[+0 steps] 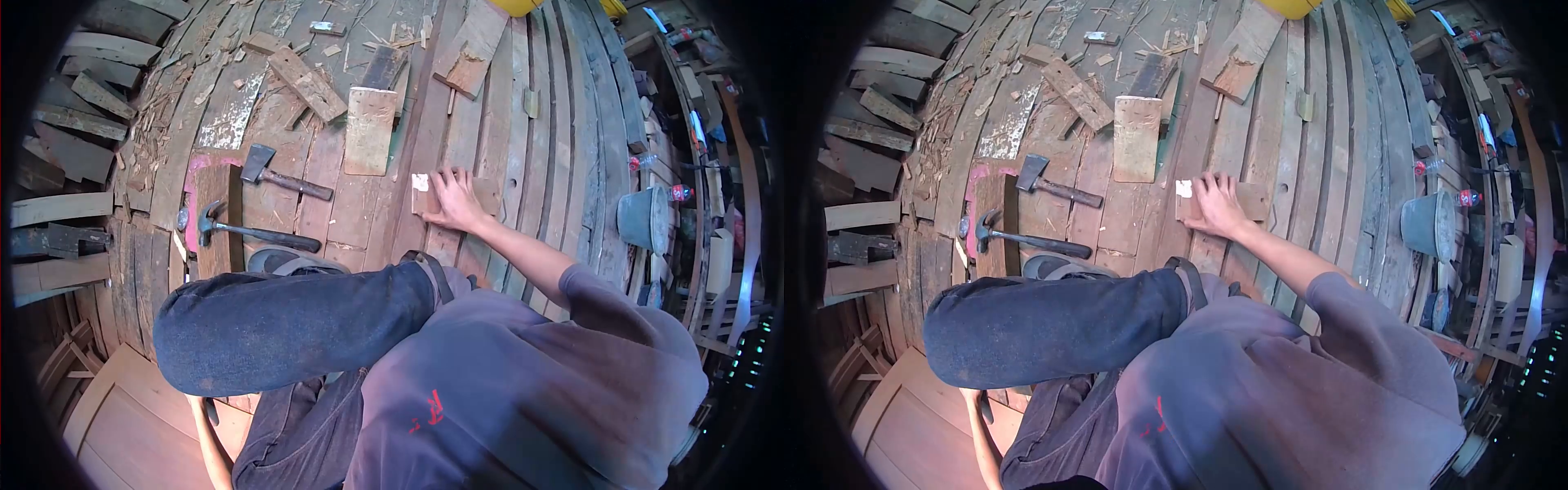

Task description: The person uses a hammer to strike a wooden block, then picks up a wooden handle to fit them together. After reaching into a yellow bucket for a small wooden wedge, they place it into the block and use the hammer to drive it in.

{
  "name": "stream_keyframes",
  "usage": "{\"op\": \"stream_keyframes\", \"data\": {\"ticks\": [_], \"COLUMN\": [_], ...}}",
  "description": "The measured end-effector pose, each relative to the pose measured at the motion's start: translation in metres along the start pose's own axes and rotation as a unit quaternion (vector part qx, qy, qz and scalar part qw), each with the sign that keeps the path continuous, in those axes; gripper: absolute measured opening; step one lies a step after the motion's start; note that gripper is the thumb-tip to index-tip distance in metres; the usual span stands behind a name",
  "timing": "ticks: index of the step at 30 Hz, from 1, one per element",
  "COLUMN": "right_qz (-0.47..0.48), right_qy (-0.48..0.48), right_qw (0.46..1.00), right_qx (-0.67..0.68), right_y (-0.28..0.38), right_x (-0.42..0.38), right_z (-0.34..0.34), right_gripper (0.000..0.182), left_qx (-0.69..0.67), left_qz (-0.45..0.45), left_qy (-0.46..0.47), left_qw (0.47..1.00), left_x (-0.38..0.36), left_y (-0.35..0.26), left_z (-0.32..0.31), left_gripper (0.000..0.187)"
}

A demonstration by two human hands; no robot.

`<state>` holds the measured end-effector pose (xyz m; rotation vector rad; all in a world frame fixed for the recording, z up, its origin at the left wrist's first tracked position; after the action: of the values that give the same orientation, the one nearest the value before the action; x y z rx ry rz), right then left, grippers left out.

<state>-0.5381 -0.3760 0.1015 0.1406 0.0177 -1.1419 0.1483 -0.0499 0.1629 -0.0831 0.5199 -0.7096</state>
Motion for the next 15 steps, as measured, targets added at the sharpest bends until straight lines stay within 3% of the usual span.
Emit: {"op": "stream_keyframes", "data": {"ticks": [9, 15], "right_qz": [0.013, 0.034], "right_qy": [0.022, -0.020], "right_qw": [1.000, 0.998], "right_qx": [0.002, 0.040], "right_y": [0.0017, 0.0043], "right_x": [-0.0011, -0.0029], "right_z": [0.0045, -0.0006], "right_gripper": [0.094, 0.095], "left_qx": [0.004, 0.006], "left_qz": [0.008, 0.018], "left_qy": [0.005, 0.011], "left_qw": [1.000, 1.000], "left_x": [-0.0042, -0.0087], "left_y": [-0.0042, -0.0018], "left_z": [0.0005, 0.0042], "left_gripper": [0.073, 0.074]}}
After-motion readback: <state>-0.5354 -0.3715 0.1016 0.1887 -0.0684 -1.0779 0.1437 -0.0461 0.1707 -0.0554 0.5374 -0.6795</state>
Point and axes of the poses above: each hand's wrist, its own x-axis towards the middle knuckle, its own z-axis out of the back of the hand, y = z × x, the point moved 7 cm from there along x, towards the middle knuckle, and after that the axes turned 7 degrees about -x, right-handed, at the moved point
